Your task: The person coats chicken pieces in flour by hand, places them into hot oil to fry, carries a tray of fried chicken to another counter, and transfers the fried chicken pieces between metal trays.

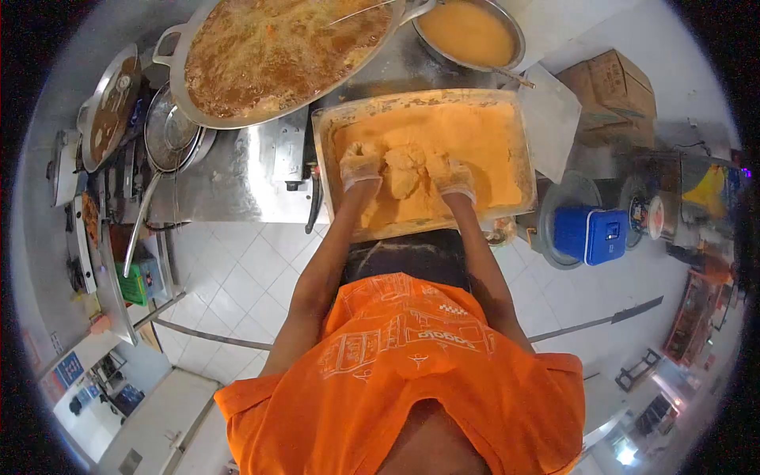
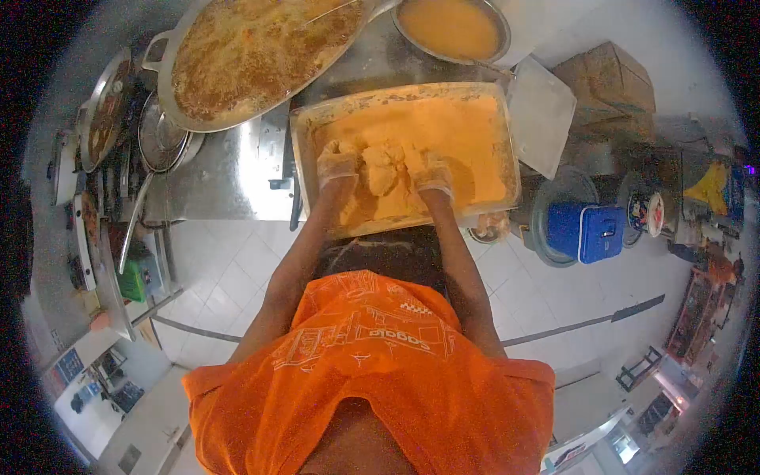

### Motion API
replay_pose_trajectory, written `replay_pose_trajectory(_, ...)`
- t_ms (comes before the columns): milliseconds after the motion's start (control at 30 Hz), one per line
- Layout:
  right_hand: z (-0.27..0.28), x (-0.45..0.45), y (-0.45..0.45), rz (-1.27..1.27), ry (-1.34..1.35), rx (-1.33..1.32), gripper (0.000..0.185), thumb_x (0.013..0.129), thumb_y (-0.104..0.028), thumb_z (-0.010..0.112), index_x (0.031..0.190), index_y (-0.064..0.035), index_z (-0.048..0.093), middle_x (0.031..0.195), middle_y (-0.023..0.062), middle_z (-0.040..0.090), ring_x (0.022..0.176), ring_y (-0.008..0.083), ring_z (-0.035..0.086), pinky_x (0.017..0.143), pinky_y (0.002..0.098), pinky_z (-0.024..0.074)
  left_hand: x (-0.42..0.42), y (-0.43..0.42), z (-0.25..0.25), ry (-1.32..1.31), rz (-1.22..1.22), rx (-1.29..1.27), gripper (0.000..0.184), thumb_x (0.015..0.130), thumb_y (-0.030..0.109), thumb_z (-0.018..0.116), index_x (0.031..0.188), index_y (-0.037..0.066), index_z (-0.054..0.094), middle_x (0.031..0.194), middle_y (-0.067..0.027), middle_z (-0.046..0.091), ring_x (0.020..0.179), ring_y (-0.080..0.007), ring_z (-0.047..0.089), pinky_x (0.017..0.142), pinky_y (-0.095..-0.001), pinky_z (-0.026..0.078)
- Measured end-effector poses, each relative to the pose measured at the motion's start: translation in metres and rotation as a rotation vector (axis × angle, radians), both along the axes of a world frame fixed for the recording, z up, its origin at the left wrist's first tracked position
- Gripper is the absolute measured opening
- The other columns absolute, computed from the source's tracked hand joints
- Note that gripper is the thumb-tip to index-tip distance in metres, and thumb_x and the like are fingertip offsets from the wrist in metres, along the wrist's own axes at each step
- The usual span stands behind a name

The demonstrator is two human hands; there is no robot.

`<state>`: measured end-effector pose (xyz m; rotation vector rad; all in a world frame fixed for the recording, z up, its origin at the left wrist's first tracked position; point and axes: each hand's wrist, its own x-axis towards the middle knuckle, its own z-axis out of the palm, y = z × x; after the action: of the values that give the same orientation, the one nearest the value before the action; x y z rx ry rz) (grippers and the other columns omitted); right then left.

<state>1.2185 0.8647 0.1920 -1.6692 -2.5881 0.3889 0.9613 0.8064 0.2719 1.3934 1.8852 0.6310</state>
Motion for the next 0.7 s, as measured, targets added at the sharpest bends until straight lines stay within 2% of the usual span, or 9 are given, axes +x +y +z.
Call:
replay_pose_trajectory(33, -0.006, 0.000, 0.002, -0.024, -0.058, -0.093, 0.056, 0.085, -0.037, 0.057, 0.134, -0.0124, 0.046, 0.135, 0.0182, 0.047, 0.122, 0.0353, 0.045, 0.102, 0.0423, 0.0358, -0.010, 0.001, 0.004, 0.703, -0.289, -0.170, 0.039, 0.094, 0.023, 0.054, 0.127, 0.004, 0.046, 0.116, -0.0067, 0.058, 0.105, -0.0177, 0.056, 0.084, -0.0282, 0.048)
replay_pose_trajectory(100, 0.002, -0.006, 0.003, -0.034, -0.116, -0.193, 0.060, 0.084, -0.039, 0.059, 0.136, -0.0121, 0.045, 0.136, 0.0171, 0.047, 0.122, 0.0342, 0.045, 0.102, 0.0404, 0.0361, -0.027, -0.013, -0.066, 0.296, 0.025, 0.151, 0.028, 0.086, 0.021, 0.059, 0.110, 0.008, 0.056, 0.108, -0.0092, 0.061, 0.101, -0.0206, 0.058, 0.086, -0.0316, 0.047)
replay_pose_trajectory(200, 0.073, -0.030, 0.001, -0.086, -0.103, -0.143, 0.058, 0.081, -0.040, 0.062, 0.130, -0.0110, 0.051, 0.127, 0.0169, 0.055, 0.115, 0.0342, 0.052, 0.098, 0.0412, 0.0396, -0.048, -0.029, -0.067, -0.083, 0.230, 0.318, 0.027, 0.081, 0.017, 0.059, 0.107, 0.008, 0.060, 0.109, -0.0100, 0.062, 0.107, -0.0227, 0.055, 0.092, -0.0337, 0.043)
replay_pose_trajectory(267, 0.114, -0.053, 0.002, -0.252, -0.058, -0.006, 0.056, 0.081, -0.041, 0.063, 0.127, -0.0111, 0.054, 0.121, 0.0154, 0.059, 0.111, 0.0328, 0.055, 0.095, 0.0408, 0.0420, -0.063, -0.026, -0.019, 0.088, 0.133, 0.283, 0.028, 0.080, 0.015, 0.057, 0.108, 0.008, 0.059, 0.111, -0.0100, 0.061, 0.109, -0.0234, 0.054, 0.092, -0.0343, 0.043)
replay_pose_trajectory(367, 0.158, -0.073, -0.016, -0.145, -0.072, -0.109, 0.051, 0.081, -0.031, 0.059, 0.127, -0.0106, 0.051, 0.121, 0.0167, 0.058, 0.112, 0.0314, 0.054, 0.093, 0.0402, 0.0432, -0.061, -0.029, 0.023, 0.470, -0.089, 0.423, 0.023, 0.079, 0.012, 0.057, 0.101, 0.008, 0.059, 0.105, -0.0100, 0.060, 0.100, -0.0241, 0.057, 0.085, -0.0354, 0.046)
replay_pose_trajectory(433, 0.104, -0.035, -0.022, -0.119, 0.112, 0.072, 0.052, 0.081, -0.034, 0.062, 0.126, -0.0088, 0.053, 0.122, 0.0137, 0.058, 0.109, 0.0300, 0.056, 0.092, 0.0402, 0.0439, -0.040, -0.051, 0.004, 0.203, -0.009, 0.872, 0.016, 0.079, 0.009, 0.056, 0.094, 0.009, 0.058, 0.095, -0.0096, 0.059, 0.090, -0.0244, 0.057, 0.080, -0.0354, 0.047)
replay_pose_trajectory(533, 0.086, -0.024, -0.037, 0.038, 0.134, 0.228, 0.051, 0.083, -0.033, 0.061, 0.126, -0.0068, 0.054, 0.124, 0.0144, 0.057, 0.111, 0.0307, 0.055, 0.094, 0.0412, 0.0429, -0.037, -0.058, 0.035, 0.511, -0.285, 0.145, 0.023, 0.088, 0.017, 0.057, 0.108, 0.008, 0.059, 0.097, -0.0124, 0.060, 0.094, -0.0274, 0.058, 0.083, -0.0389, 0.046)
replay_pose_trajectory(633, 0.106, -0.012, -0.059, 0.117, -0.035, 0.135, 0.047, 0.086, -0.030, 0.056, 0.127, -0.0070, 0.053, 0.126, 0.0173, 0.054, 0.114, 0.0331, 0.052, 0.097, 0.0426, 0.0407, -0.030, -0.084, 0.023, -1.187, 0.009, 0.581, 0.014, 0.081, 0.014, 0.052, 0.092, 0.010, 0.059, 0.097, -0.0111, 0.061, 0.093, -0.0252, 0.059, 0.086, -0.0406, 0.047)
replay_pose_trajectory(700, 0.107, -0.007, -0.068, 0.204, -0.095, 0.262, 0.044, 0.089, -0.029, 0.053, 0.128, -0.0078, 0.052, 0.128, 0.0169, 0.053, 0.117, 0.0335, 0.050, 0.100, 0.0436, 0.0386, -0.023, -0.102, -0.001, 0.357, -0.108, 0.893, 0.016, 0.085, 0.015, 0.049, 0.091, 0.010, 0.062, 0.096, -0.0125, 0.064, 0.091, -0.0263, 0.061, 0.084, -0.0422, 0.049)
